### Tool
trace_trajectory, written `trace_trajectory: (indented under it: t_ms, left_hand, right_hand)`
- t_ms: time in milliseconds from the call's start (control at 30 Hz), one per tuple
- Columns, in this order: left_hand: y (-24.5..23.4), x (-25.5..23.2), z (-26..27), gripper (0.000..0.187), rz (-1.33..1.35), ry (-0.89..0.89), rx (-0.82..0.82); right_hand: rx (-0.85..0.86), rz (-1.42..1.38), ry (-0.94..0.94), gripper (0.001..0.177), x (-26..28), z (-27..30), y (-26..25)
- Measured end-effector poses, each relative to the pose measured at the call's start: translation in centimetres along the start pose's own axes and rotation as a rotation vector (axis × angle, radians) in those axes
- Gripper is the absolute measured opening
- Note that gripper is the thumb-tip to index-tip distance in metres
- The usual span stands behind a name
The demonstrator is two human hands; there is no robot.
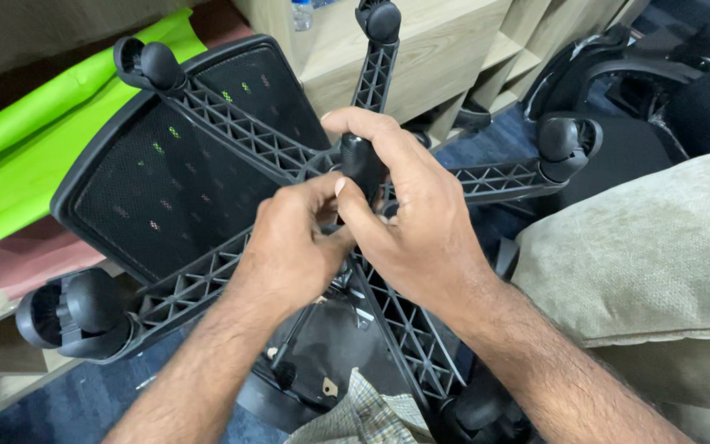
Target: The person uses a black manual screwdriver to tighten a bolt in the central hub of an overturned office chair base. The hands rotate the tool repeatedly to secure the fastener while the chair remains upside down.
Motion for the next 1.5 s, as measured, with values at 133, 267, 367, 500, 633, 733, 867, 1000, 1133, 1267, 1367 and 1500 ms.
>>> trace_trajectory:
  t_ms: [133, 267, 367, 500, 633, 733, 867, 1000, 1133, 1267, 1367, 1500]
  left_hand:
    - [-0.3, 1.6, -0.2, 0.029, -0.083, -0.269, -0.034]
    - [-0.1, 0.9, -0.7, 0.034, 0.052, -0.096, 0.036]
    - [0.2, 2.0, -0.5, 0.023, 0.103, -0.130, 0.192]
    - [-0.4, 1.4, -0.8, 0.024, 0.101, -0.005, 0.161]
    - [-0.7, 2.4, -0.9, 0.028, -0.056, -0.181, 0.040]
    - [-0.3, 2.3, -0.9, 0.029, -0.005, -0.169, 0.064]
    - [0.6, 2.2, -1.2, 0.023, 0.239, -0.117, 0.258]
    - [-0.6, 1.6, -1.4, 0.023, 0.087, -0.025, 0.250]
    - [-0.7, 1.8, -1.7, 0.026, -0.013, -0.095, 0.164]
    - [0.0, 1.3, -2.0, 0.026, -0.037, -0.004, 0.192]
    - [0.7, 1.7, -2.3, 0.024, 0.190, -0.029, 0.324]
    - [0.2, 1.4, -2.5, 0.021, 0.265, 0.018, 0.288]
  right_hand:
    - [-0.033, 0.015, -0.141, 0.043, 1.5, -0.5, 0.0]
    - [-0.017, -0.011, -0.127, 0.041, 1.7, -0.7, 0.2]
    - [0.024, -0.007, 0.056, 0.045, 0.0, -1.0, 0.7]
    - [0.043, -0.100, 0.044, 0.054, -0.2, -0.8, 1.0]
    - [-0.027, 0.021, -0.032, 0.050, 0.2, -0.7, 0.4]
    - [-0.072, 0.127, -0.080, 0.046, 0.6, -0.7, -0.1]
    - [-0.035, 0.120, -0.010, 0.046, 0.4, -0.8, -0.2]
    - [-0.013, -0.048, -0.098, 0.044, 1.7, -0.5, 0.0]
    - [-0.022, 0.051, -0.048, 0.040, 1.3, -0.4, 0.5]
    - [-0.096, 0.234, -0.022, 0.041, 0.8, -0.5, -0.2]
    - [-0.098, 0.226, 0.022, 0.045, 0.4, -0.5, -0.5]
    - [-0.086, 0.115, -0.083, 0.045, 1.3, -0.6, -0.2]
Point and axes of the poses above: each hand's wrist, its own z-axis away from the middle knuckle, its own y-axis out of the palm, x = y × z, the point moved 8 cm from there along -z, towards the middle knuckle, and after that the axes turned 1 degree about -y, right-handed, at the moved point
